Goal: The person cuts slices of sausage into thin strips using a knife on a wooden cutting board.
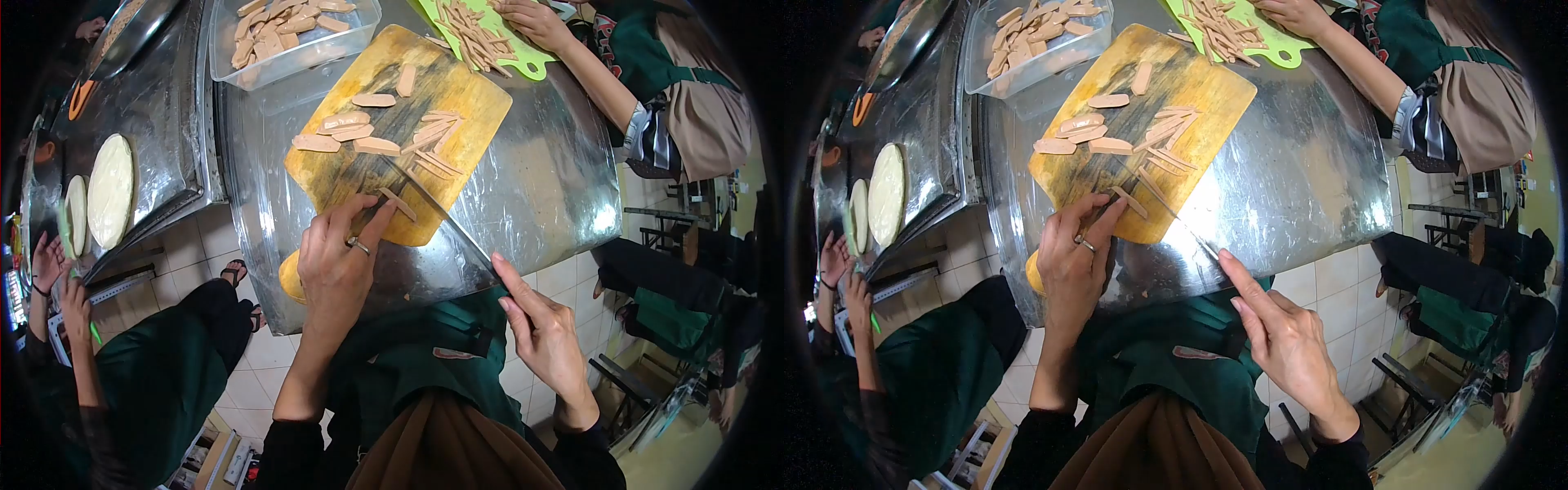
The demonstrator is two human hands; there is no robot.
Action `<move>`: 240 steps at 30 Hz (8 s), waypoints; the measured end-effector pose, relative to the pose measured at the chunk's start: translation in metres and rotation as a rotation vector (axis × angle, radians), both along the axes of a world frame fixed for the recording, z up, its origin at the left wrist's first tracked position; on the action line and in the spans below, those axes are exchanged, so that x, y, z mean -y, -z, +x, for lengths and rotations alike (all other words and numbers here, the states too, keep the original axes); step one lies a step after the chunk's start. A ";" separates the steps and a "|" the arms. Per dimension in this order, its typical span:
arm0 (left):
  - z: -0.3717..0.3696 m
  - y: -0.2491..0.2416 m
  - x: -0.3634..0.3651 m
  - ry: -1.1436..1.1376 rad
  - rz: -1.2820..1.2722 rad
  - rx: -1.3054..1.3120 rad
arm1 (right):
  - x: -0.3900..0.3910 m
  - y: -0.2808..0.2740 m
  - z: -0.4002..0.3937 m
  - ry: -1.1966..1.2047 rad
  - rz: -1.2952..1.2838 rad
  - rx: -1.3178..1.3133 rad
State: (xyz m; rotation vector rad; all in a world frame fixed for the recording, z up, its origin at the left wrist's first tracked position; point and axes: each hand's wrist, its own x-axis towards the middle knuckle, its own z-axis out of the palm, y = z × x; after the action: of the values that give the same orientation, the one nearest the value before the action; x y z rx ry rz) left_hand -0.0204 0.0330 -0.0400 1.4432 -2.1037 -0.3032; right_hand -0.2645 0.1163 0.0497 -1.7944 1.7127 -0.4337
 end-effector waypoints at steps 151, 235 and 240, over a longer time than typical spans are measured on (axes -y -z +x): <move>-0.036 -0.026 0.019 -0.154 0.250 -0.168 | -0.001 0.016 -0.041 0.082 0.079 0.141; -0.029 -0.025 0.019 -0.213 0.620 -0.553 | 0.004 0.019 -0.024 0.016 0.131 0.281; -0.038 -0.027 0.013 -0.205 0.713 -0.714 | 0.014 0.014 -0.032 -0.002 0.148 0.208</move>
State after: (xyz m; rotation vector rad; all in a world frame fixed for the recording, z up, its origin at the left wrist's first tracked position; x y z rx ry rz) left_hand -0.0585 0.0203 -0.0130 1.5708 -1.2897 -1.3598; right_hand -0.2964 0.1020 0.0353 -1.5879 1.5567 -0.4631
